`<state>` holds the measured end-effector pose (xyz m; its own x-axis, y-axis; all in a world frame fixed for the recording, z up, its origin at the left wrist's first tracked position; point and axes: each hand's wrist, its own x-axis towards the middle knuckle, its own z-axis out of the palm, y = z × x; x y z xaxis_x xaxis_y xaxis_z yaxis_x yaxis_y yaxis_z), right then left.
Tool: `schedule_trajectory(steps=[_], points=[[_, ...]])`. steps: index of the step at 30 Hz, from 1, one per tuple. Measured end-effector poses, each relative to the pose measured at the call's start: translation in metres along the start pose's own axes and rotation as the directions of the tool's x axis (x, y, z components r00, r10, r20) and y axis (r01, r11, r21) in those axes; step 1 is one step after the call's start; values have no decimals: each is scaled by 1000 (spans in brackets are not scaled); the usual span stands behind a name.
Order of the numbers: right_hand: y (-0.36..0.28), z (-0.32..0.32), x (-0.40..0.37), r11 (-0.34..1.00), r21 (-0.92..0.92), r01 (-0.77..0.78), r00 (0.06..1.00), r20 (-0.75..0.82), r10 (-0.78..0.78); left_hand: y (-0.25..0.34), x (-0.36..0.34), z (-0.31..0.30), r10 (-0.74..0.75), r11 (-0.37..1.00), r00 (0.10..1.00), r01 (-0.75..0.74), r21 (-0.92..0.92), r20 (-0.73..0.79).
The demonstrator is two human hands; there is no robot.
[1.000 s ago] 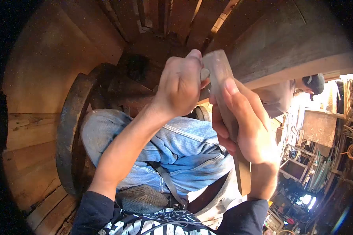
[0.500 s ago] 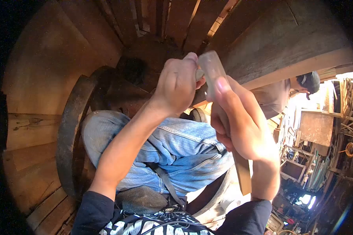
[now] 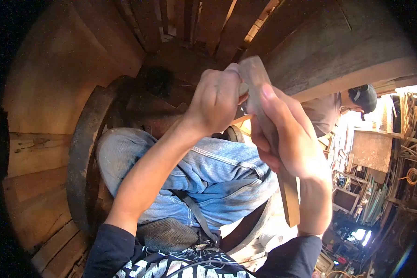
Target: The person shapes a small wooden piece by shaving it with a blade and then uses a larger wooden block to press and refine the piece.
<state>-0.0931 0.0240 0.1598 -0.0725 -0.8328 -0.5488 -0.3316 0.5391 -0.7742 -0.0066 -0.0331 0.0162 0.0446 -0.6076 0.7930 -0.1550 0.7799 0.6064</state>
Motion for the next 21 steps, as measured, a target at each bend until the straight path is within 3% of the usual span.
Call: schedule_trajectory(steps=[2, 4, 7, 10, 12, 14, 16, 17, 21], points=[[-3, -1, 3, 1000, -1, -26, 999, 43, 26, -1, -1, 1, 12, 1000, 1000, -12, 18, -5], [2, 1, 3, 999, 24, 42, 998, 43, -43, -6, -3, -1, 24, 998, 1000, -23, 54, -14], [8, -5, -2, 998, 55, 5, 999, 49, -8, -8, -4, -2, 27, 999, 994, -29, 14, 105], [4, -3, 0, 998, 70, -7, 999, 37, 4, -3, -3, -1, 59, 994, 998, -57, 93, -14], [0, -1, 4, 993, 106, -51, 997, 70, 43, -5, -2, -1, 72, 995, 997, -70, 64, -17], [7, 2, 0, 997, 67, 37, 998, 56, -41, -8, -1, -2, 89, 995, 996, -88, 47, -21], [13, -8, -1, 985, 174, -4, 992, 127, -19, -9, -2, 1, -4, 997, 996, 12, -82, 94], [16, -13, 1, 987, 158, -4, 989, 145, -19, -10, -3, 2, 22, 999, 995, -18, -42, 99], [4, -4, 8, 986, 154, -57, 998, 49, 50, -4, -3, 6, 81, 996, 996, -80, -46, 22]])
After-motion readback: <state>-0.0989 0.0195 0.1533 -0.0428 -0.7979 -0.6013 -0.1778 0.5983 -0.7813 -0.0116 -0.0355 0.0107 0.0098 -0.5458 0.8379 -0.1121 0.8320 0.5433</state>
